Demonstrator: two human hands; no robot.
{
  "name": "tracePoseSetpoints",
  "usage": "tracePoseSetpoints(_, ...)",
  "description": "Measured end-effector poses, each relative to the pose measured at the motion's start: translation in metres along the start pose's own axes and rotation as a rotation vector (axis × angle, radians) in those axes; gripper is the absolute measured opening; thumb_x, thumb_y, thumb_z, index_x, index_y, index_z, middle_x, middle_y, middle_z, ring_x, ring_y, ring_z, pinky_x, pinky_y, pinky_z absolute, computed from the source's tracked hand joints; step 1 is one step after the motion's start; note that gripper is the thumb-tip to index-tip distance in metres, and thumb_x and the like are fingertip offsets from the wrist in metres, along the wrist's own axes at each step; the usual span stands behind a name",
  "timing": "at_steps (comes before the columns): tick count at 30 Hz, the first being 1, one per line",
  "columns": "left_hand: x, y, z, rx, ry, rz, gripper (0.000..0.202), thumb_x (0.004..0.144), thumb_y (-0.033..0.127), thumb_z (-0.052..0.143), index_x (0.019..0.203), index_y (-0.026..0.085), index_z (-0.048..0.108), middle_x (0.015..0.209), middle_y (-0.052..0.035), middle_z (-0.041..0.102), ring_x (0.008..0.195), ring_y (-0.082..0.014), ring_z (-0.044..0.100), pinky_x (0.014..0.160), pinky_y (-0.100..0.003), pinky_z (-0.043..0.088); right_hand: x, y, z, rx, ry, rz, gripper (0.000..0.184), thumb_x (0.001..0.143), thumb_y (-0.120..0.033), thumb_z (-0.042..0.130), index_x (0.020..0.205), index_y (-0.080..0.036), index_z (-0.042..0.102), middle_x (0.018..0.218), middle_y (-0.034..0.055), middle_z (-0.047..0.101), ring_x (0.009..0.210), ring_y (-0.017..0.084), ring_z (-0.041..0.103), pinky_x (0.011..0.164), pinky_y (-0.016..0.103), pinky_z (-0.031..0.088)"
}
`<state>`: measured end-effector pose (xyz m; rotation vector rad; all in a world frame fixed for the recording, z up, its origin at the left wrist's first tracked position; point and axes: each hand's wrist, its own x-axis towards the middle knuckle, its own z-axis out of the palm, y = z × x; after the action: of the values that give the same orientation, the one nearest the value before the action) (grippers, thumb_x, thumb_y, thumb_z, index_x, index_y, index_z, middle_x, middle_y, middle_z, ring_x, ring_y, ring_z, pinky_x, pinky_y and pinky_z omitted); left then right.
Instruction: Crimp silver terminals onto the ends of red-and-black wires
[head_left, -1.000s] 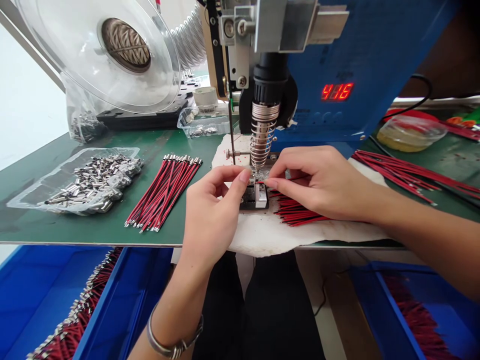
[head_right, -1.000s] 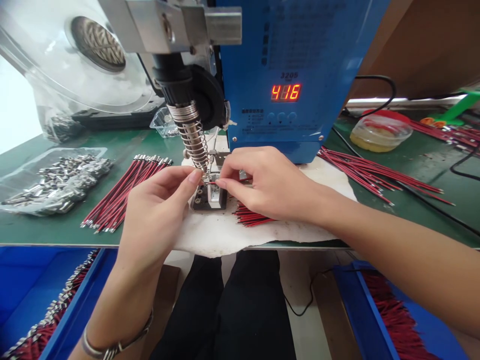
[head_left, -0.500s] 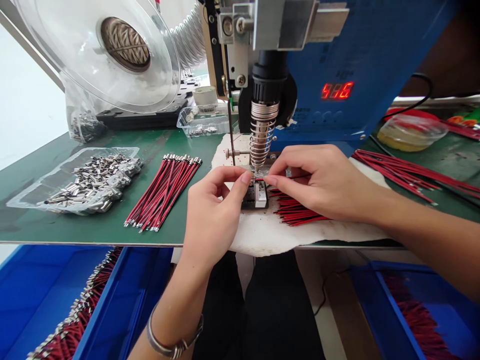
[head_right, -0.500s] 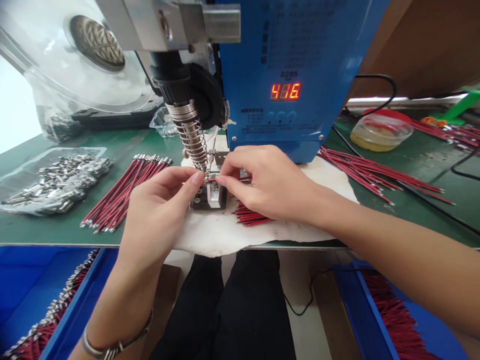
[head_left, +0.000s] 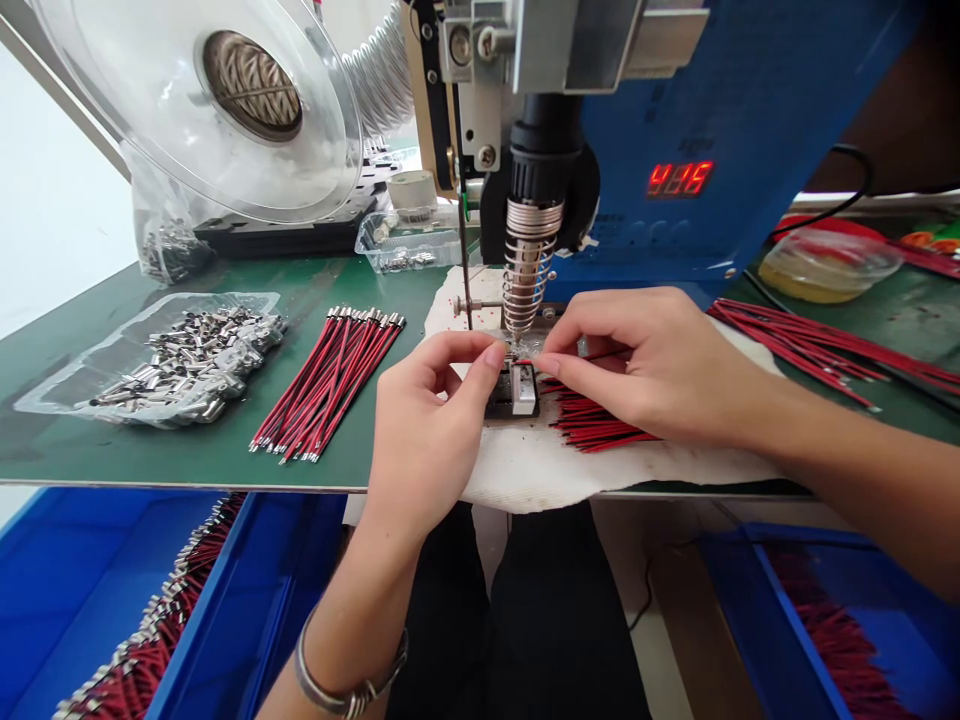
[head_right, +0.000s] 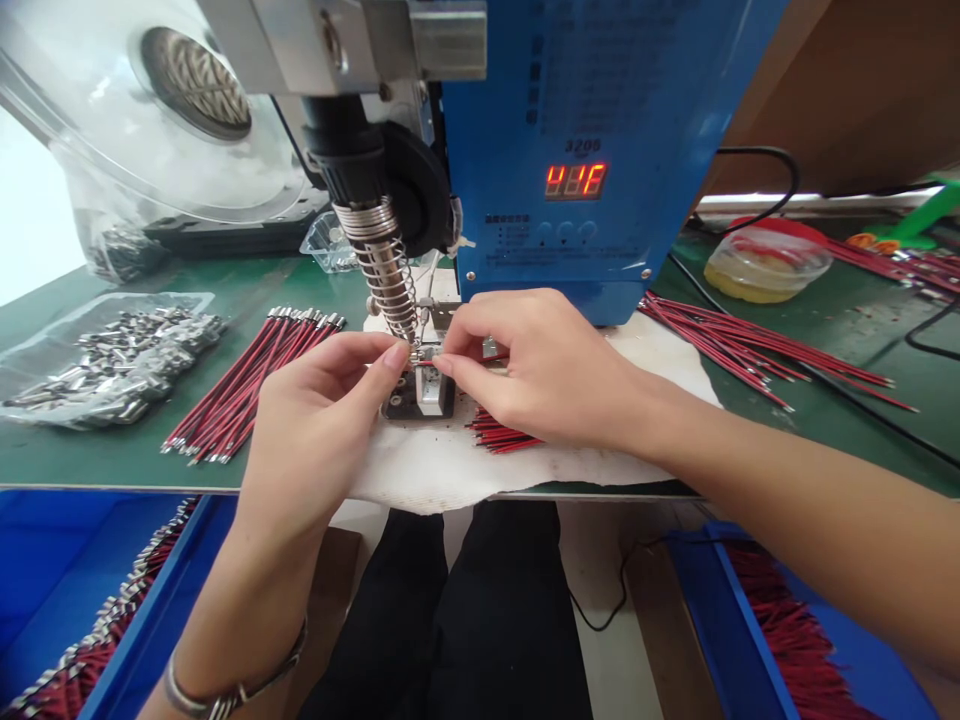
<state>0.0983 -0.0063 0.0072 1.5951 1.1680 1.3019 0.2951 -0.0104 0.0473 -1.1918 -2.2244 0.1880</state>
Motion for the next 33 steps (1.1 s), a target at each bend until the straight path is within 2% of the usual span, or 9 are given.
tracePoseSetpoints(13,0.0006,-0.0002,0.0007,0.0,0.001,-0.008,0.022,0.085,0.042,0.072,0.091,0.022,0.074,0.092,-0.0044,0.074,0.079,-0.018,0.065,0.068,-0.027,0.049,0.001,0.0001,0.004,-0.05,0.041,0.004,0.015,0.092,-0.028,0.062,0.082,-0.02,0.068,0.075,0.0001,0.067,0.057,0.012,0.052,0.059,0.031,0.037)
tracePoseSetpoints(25,0.0011,0.0022,0.0013,0.017,0.014,-0.022,0.02,0.085,0.04,0.073,0.088,0.02,0.073,0.083,-0.0036,0.071,0.069,-0.0157,0.061,0.058,-0.026,0.045,-0.0001,-0.0019,0.0045,-0.041,0.054,0.036,0.016,0.092,-0.03,0.062,0.081,-0.021,0.069,0.076,0.001,0.069,0.063,0.015,0.058,0.062,0.031,0.039)
tracePoseSetpoints(33,0.0006,0.0024,0.0012,0.007,0.013,-0.02,0.02,0.085,0.04,0.072,0.088,0.021,0.073,0.084,-0.0034,0.071,0.07,-0.0155,0.06,0.06,-0.026,0.044,-0.0006,-0.0005,0.0045,-0.048,0.05,0.024,0.014,0.091,-0.029,0.062,0.082,-0.021,0.069,0.075,0.0009,0.068,0.06,0.014,0.056,0.06,0.031,0.038)
